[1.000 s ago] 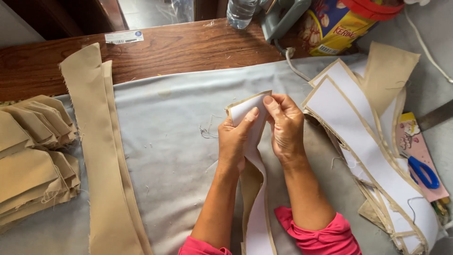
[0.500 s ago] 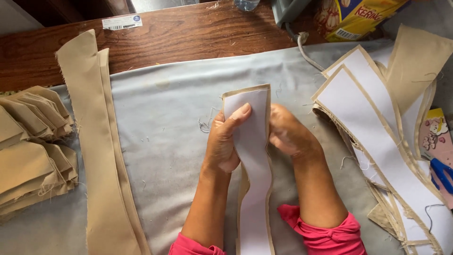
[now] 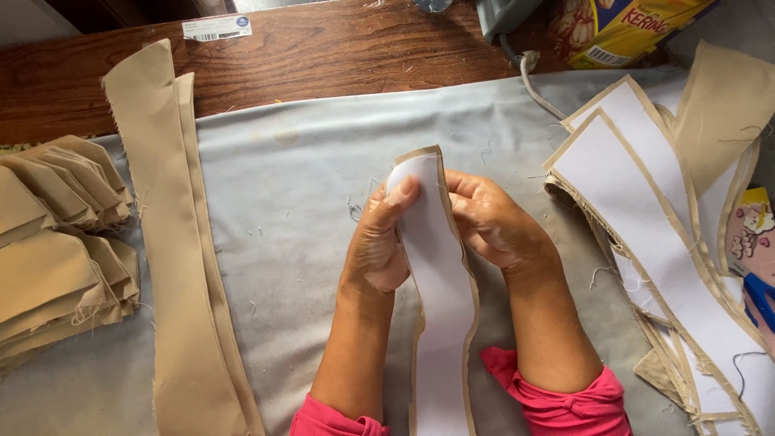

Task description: Turning sewn fabric strips inside out and sewing them at a garment factory workstation.

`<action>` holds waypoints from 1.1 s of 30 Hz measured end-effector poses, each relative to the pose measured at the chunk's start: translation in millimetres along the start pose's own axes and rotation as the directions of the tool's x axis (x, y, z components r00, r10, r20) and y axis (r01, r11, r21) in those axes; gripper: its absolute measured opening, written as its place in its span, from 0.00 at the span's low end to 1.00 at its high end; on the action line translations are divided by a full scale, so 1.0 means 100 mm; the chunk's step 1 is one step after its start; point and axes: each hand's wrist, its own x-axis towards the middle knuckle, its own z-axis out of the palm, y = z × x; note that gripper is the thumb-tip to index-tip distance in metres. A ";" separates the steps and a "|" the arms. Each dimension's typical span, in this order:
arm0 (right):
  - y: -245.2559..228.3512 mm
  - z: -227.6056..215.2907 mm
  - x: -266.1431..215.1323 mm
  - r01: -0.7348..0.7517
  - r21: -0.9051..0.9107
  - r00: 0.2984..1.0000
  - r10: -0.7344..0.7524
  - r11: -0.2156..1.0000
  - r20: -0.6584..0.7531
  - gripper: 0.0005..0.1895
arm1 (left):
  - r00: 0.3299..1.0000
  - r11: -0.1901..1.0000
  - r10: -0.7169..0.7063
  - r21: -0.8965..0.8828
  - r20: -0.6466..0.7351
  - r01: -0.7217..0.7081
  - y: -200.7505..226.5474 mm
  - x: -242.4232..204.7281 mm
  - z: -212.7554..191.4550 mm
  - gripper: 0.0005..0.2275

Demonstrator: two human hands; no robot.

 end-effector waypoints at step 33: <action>-0.19 0.15 -0.17 0.242 -0.229 0.945 -0.283 0.943 -0.166 0.08 | 0.653 0.098 0.736 0.927 0.178 -0.363 0.06 -0.20 0.45 0.08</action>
